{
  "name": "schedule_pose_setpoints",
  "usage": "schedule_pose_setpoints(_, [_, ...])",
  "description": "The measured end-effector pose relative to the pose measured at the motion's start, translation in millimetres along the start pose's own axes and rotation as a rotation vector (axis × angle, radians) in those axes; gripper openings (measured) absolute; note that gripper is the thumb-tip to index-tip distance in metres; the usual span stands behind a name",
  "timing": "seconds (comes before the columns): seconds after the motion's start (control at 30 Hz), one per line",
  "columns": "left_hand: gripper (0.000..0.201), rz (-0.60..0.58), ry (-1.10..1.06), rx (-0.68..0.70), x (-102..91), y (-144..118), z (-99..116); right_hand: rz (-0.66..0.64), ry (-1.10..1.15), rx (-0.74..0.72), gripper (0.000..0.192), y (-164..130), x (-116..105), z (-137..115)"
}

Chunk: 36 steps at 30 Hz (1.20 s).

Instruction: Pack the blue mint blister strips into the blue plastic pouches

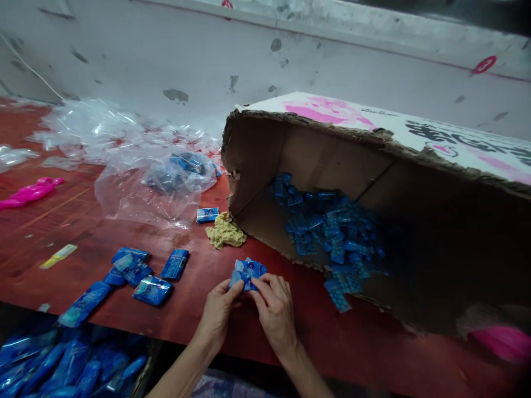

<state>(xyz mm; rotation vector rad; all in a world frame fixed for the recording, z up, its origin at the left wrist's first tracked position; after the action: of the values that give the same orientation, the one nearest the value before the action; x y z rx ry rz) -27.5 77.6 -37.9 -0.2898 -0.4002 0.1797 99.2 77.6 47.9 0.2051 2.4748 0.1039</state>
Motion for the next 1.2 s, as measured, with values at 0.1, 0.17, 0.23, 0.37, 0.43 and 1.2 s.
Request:
schedule_pose_setpoints(0.1, [0.027, -0.005, 0.005, 0.001, 1.7, -1.0, -2.1, -0.105, 0.477, 0.335, 0.033, 5.4, 10.2, 34.5])
schedule_pose_setpoints(0.17, [0.024, -0.011, 0.023, 0.028, 2.5, -0.6, -1.2, -0.235, 0.715, 0.495, 0.017, 5.2, 28.0, 45.6])
schedule_pose_setpoints(0.23, [0.021, -0.012, 0.014, 0.063, 3.2, 0.6, 0.9, -0.315, 0.806, 0.531, 0.013, 5.1, 36.3, 44.5])
schedule_pose_setpoints(0.37, [0.02, -0.025, -0.014, 0.072, 6.2, 1.9, 1.3, -0.336, 0.815, 0.517, 0.016, 3.0, 37.3, 40.5])
schedule_pose_setpoints(0.43, [0.022, -0.033, -0.031, 0.064, 9.2, 1.7, 0.5, -0.321, 0.774, 0.513, 0.017, 0.9, 38.3, 41.3])
schedule_pose_setpoints(1.2, [0.024, 0.056, -0.028, 0.063, 19.3, 4.4, -18.0, 0.033, 0.416, 0.484, 0.024, -8.2, 26.0, 52.7])
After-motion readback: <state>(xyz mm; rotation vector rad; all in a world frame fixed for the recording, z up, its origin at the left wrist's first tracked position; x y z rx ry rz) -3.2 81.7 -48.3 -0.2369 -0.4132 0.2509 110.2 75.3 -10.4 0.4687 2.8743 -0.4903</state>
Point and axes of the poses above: each hand's wrist, its own y-axis towards the middle knuckle, its own x-axis out of the palm, z = x × y, the point moved 10 cm from there along y, towards the middle knuckle, and after that the axes turned 13 degrees about x, right-handed, at the moved point
